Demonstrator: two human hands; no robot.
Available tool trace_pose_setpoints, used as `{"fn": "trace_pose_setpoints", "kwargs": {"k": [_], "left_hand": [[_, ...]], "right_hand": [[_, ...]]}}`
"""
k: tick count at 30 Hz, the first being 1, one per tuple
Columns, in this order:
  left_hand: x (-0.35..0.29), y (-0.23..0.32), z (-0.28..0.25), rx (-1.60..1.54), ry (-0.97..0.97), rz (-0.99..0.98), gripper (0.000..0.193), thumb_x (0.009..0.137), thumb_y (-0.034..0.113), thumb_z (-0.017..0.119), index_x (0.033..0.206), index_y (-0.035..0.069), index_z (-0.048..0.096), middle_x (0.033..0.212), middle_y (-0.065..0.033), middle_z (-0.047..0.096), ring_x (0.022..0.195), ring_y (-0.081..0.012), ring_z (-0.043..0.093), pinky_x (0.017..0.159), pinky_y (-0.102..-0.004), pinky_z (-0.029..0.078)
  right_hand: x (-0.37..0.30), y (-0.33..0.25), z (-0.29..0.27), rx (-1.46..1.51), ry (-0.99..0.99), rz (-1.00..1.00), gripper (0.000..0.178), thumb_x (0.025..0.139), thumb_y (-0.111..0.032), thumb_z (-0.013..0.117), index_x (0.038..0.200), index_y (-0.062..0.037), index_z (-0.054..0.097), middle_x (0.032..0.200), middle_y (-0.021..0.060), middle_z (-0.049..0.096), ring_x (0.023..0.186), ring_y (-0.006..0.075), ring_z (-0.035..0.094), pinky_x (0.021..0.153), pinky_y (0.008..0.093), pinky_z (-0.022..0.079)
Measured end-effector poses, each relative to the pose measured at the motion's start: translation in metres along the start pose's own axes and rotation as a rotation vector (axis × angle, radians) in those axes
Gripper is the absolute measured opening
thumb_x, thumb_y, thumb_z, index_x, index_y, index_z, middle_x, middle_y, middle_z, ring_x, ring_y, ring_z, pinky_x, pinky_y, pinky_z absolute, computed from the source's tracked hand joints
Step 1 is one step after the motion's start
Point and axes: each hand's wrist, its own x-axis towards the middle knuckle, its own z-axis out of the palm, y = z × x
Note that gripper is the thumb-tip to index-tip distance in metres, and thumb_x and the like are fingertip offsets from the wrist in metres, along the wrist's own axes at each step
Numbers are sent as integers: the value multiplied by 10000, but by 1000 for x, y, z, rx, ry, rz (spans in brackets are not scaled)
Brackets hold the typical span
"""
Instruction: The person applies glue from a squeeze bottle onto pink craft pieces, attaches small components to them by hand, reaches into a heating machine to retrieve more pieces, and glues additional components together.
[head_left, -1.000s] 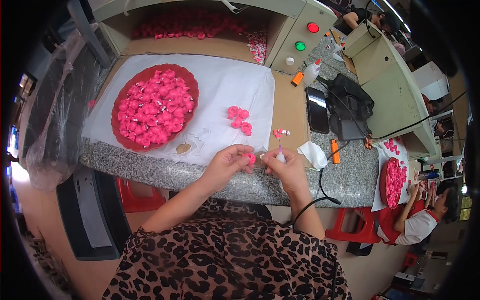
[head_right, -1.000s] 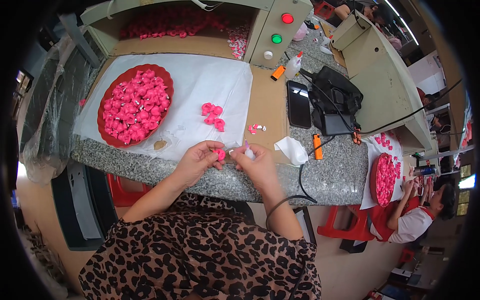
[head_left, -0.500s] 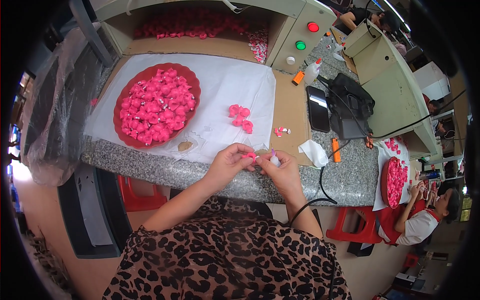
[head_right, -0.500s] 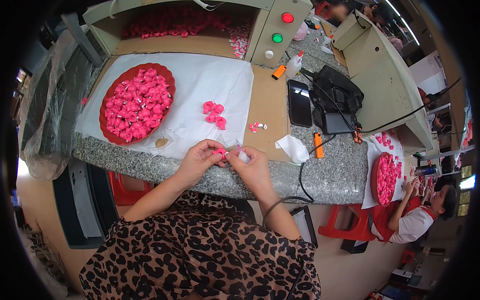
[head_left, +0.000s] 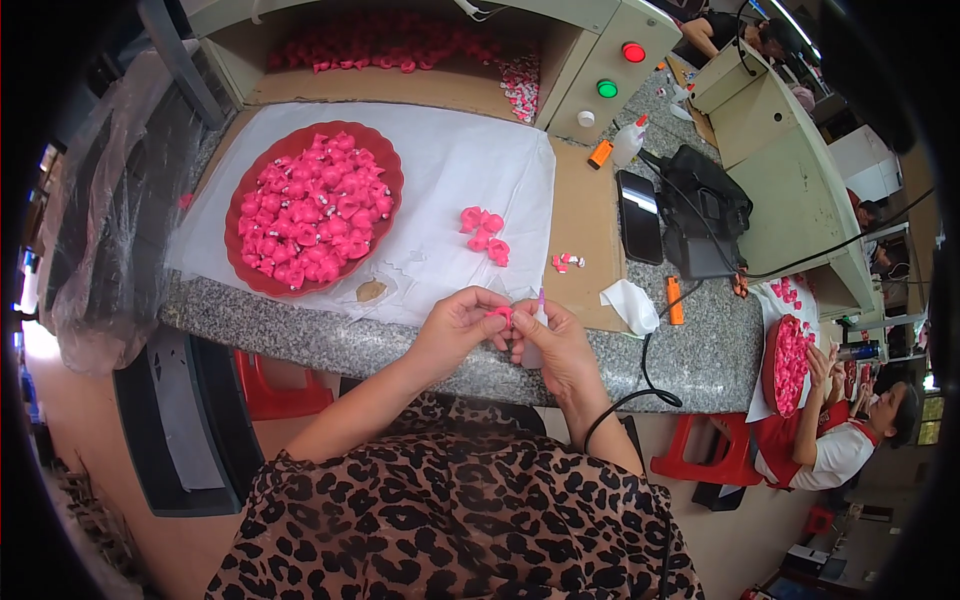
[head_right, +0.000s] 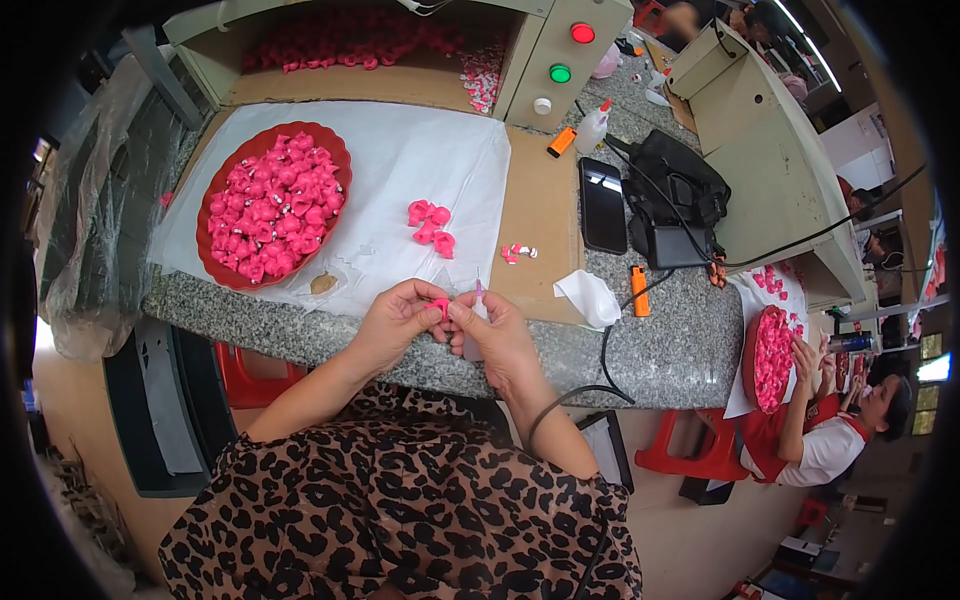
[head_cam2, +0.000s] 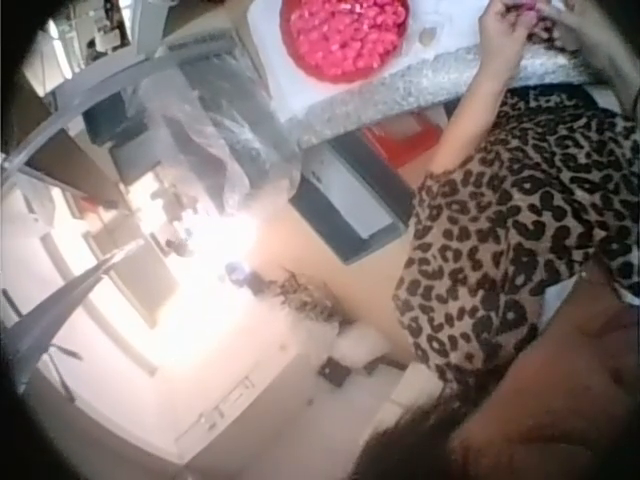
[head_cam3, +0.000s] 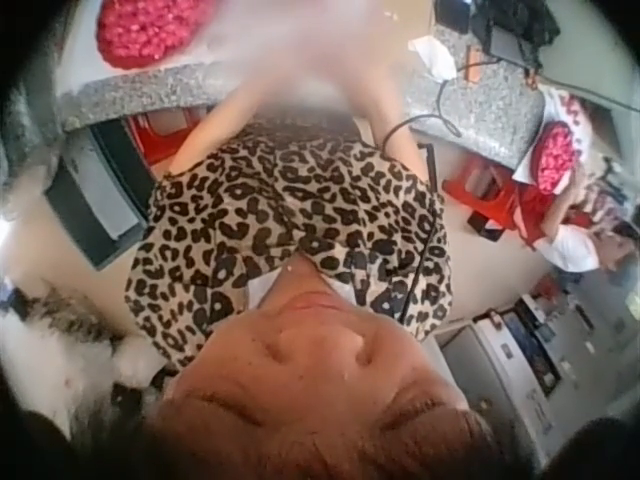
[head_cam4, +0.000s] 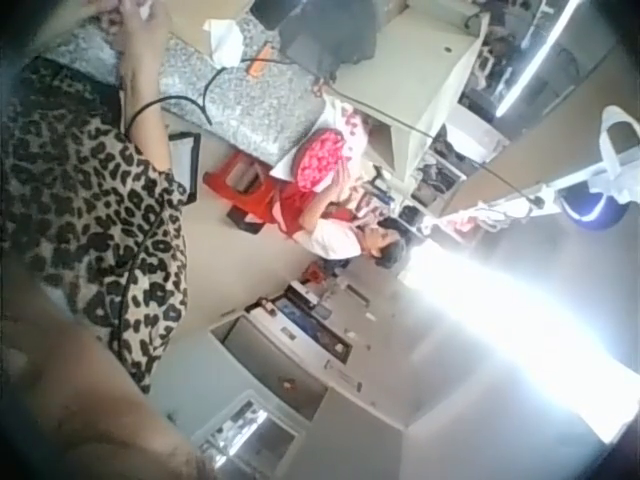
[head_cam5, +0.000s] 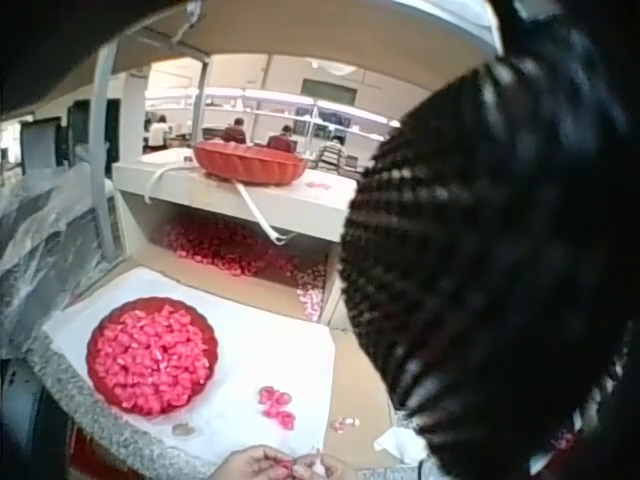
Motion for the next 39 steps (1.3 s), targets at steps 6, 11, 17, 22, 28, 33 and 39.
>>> {"fn": "trace_pose_setpoints", "kwargs": {"k": [6, 11, 17, 22, 28, 33, 39], "left_hand": [[-1, 5, 0, 38, -31, -19, 131, 802, 10, 533, 928, -15, 503, 850, -81, 560, 724, -125, 557, 612, -224, 467], [-7, 9, 11, 442, 26, 253, 194, 804, 45, 533, 994, 8, 530, 808, -42, 509, 755, -105, 537, 617, -227, 447], [-11, 27, 17, 1130, 57, 351, 298, 796, 65, 552, 1092, 37, 523, 812, -28, 489, 669, -111, 489, 645, -208, 425], [-12, 25, 21, 463, -168, -66, 269, 882, 202, 437, 1113, 67, 465, 751, -1, 474, 592, -52, 397, 523, -173, 346], [-15, 16, 17, 194, -172, -211, 288, 916, 286, 335, 1125, 99, 400, 754, -8, 452, 591, -46, 375, 497, -158, 288], [-15, 10, 15, 162, -174, -213, 293, 919, 296, 321, 1121, 92, 377, 740, 3, 414, 602, -57, 361, 505, -160, 283], [-13, 7, 19, 231, -177, -146, 225, 919, 241, 313, 1064, 80, 376, 715, 13, 384, 602, -57, 346, 503, -172, 287]], "right_hand": [[-3, 4, 3, 75, -50, 13, 143, 794, -173, 590, 846, -45, 555, 674, 23, 548, 557, 85, 511, 503, 201, 439], [-6, 13, 0, 200, -70, -27, 122, 806, -156, 571, 850, -42, 557, 693, 21, 546, 567, 88, 509, 515, 212, 440], [-7, 13, -3, 162, -77, -92, 124, 803, -146, 575, 866, -41, 554, 694, 24, 541, 572, 90, 511, 527, 213, 440], [-7, 16, -5, 99, -122, -83, 178, 799, -161, 584, 922, -37, 551, 711, 26, 544, 581, 92, 512, 533, 206, 435], [-10, 17, 0, 186, -118, -10, 199, 820, -212, 559, 911, -35, 546, 712, 17, 546, 584, 78, 509, 533, 196, 433], [-10, 23, 8, 134, -53, -114, 201, 831, -221, 545, 888, -29, 548, 704, 10, 554, 582, 66, 506, 535, 191, 429], [-12, 27, 11, 125, -15, -232, 210, 840, -222, 532, 877, -16, 551, 698, 7, 556, 578, 56, 494, 536, 181, 417]]}}
